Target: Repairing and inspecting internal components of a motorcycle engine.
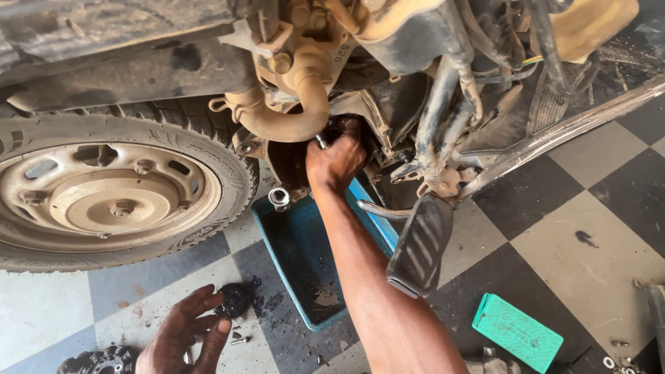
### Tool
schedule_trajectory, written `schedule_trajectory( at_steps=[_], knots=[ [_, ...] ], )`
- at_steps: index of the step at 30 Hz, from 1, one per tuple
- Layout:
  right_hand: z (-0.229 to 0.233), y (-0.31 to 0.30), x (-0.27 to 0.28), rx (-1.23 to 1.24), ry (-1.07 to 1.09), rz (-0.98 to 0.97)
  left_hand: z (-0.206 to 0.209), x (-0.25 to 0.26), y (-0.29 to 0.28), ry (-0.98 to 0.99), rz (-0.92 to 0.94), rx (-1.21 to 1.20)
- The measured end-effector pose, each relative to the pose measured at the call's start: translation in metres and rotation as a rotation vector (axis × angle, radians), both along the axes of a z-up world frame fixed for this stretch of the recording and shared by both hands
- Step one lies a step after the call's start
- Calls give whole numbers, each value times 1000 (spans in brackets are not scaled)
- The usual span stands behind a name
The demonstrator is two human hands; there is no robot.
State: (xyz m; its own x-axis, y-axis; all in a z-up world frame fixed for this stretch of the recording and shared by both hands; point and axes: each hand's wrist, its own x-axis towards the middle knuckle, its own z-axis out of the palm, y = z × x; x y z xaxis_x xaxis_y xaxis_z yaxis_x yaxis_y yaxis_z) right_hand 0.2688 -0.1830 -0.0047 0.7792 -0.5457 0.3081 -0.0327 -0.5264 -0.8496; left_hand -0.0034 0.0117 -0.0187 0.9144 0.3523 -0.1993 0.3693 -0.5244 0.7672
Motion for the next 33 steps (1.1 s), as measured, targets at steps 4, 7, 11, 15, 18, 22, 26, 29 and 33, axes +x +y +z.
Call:
schedule_trajectory(
  at_steps=[4,7,11,15,18,22,26,29,33],
  knots=[
    [-7,2,0,-17,-129,6,-1,1,0,46,-3,3],
    [-12,1,2,43,-117,-4,-11,2,-3,15,-10,-36],
    [-12,1,4,38,-50,-35,-2,8,-12,5,-19,-62],
    [-8,-2,2,39,36,-47,5,12,-21,36,-55,-58],
    [-11,-4,3,41,60,-46,6,15,-23,4,-95,-82],
    [-15,-7,4,-24,12,-107,29,25,-27,-75,-151,-33],
    [-18,-12,4,17,-7,-43,71,49,-38,-439,-374,424],
    [-27,-17,9,16,-28,-30,98,91,-47,-601,-493,811],
    [-46,-15,16,110,-179,-28,111,159,-76,-483,-413,871]
  ],
)
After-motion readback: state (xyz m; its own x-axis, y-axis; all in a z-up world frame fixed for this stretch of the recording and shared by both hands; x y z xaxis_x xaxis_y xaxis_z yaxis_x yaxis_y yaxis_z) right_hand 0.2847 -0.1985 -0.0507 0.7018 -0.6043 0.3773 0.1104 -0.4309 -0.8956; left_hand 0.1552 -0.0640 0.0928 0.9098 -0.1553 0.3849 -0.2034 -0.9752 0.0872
